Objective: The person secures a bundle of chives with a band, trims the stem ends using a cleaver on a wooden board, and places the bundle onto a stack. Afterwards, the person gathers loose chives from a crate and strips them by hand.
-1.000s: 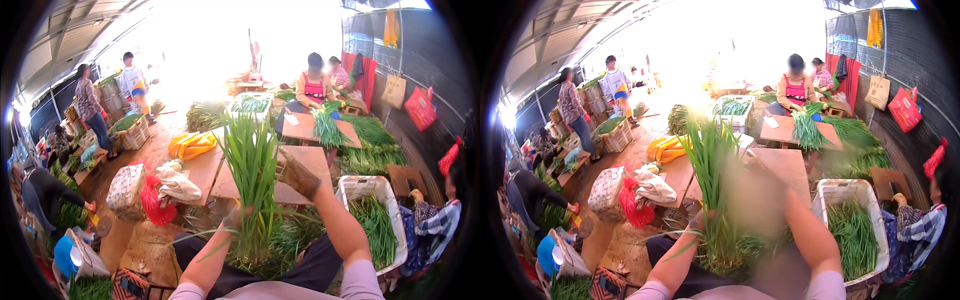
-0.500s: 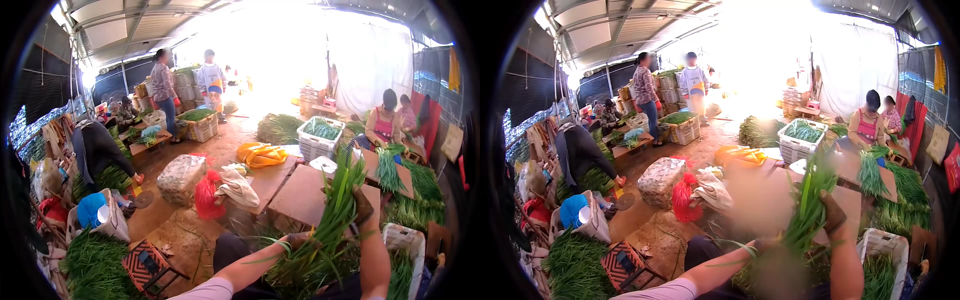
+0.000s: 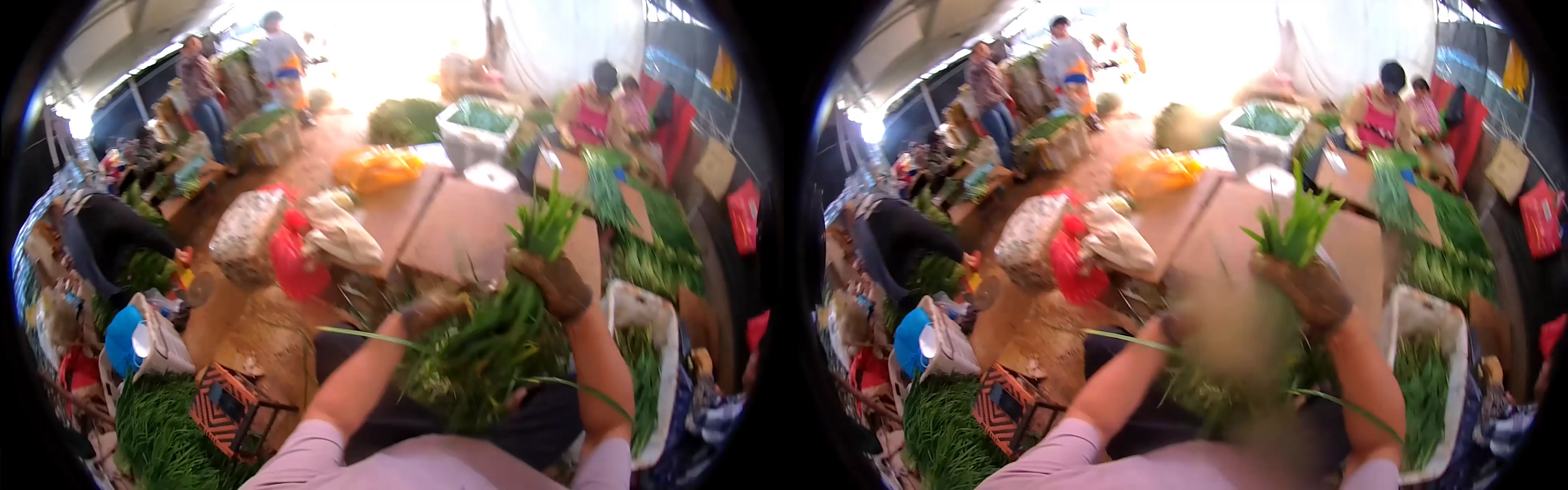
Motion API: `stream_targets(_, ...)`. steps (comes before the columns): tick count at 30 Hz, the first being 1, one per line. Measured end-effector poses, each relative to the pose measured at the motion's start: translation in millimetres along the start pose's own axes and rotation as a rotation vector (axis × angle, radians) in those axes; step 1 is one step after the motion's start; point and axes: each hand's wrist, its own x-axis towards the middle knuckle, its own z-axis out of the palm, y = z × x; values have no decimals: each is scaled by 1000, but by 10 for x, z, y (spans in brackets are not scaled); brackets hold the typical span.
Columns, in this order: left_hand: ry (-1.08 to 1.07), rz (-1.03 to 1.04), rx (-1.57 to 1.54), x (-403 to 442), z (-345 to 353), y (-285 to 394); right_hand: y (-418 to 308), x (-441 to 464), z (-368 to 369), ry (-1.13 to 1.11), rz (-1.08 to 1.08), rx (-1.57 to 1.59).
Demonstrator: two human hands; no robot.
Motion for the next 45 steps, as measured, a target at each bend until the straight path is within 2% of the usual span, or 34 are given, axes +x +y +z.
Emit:
stream_targets(1,277,60,472,-193,202,178,111,-68,100,4,36,1)
stream_targets(2,338,156,359,-333,-47,115,405,-146,311,27,127,92)
stream_targets(3,542,153,569,-486,-178,116,696,-227,522,59,217,185)
stream_targets(5,753,162,571,-719,-210,147,1325,-428,1016,100,281,199)
stream_targets(9,926,135,452,-1032,-625,17,2863,-859,1954,183,172,-75)
stream_targets(11,954,150,474,-1034,-602,22,2416,-724,1844,250,334,-139)
stream_targets(12,975,162,509,-1034,-609,17,2072,-628,1754,318,353,95)
stream_targets(13,870,215,410,-1090,-696,17,1718,-527,1662,399,358,343)
stream_targets(14,873,206,400,-1083,-718,23,1360,-423,1568,486,353,575)
stream_targets(16,952,205,417,-1077,-694,21,1308,-368,1520,525,199,748)
stream_targets(17,959,213,394,-1090,-757,15,1769,-373,1585,491,64,114)
stream_targets(18,960,200,375,-1094,-787,20,2215,-450,1605,485,84,106)
stream_targets(19,957,208,365,-1100,-796,32,2626,-559,1609,316,163,33)
stream_targets(22,999,199,366,-1183,-699,-6,2098,-328,1524,322,-106,-358)
stream_targets(24,932,228,391,-1131,-634,67,1617,-152,1405,390,396,738)
stream_targets(26,934,216,398,-1108,-621,45,2209,-200,1546,349,147,292)
stream_targets(28,971,162,511,-1050,-592,87,2322,-209,1618,43,251,-262)
stream_targets(30,996,128,480,-1100,-560,84,2421,-143,1593,34,-201,-749)
stream_targets(31,960,141,469,-1113,-532,86,1990,-107,1518,135,184,59)
stream_targets(34,885,129,461,-1065,-587,91,2229,-99,1464,0,556,502)
stream_targets(35,900,115,517,-1042,-566,84,2315,-197,1541,-72,300,186)
stream_targets(38,950,112,519,-1048,-515,107,2264,-222,1667,-22,24,-138)
stream_targets(41,878,222,575,-971,-507,48,1602,65,1442,-46,529,345)
stream_targets(42,861,223,591,-922,-534,21,1688,44,1437,-27,517,346)
stream_targets(44,881,152,801,-853,-543,26,1905,7,1477,-329,346,-306)
stream_targets(45,817,133,830,-863,-521,47,1926,-39,1430,-239,277,-176)
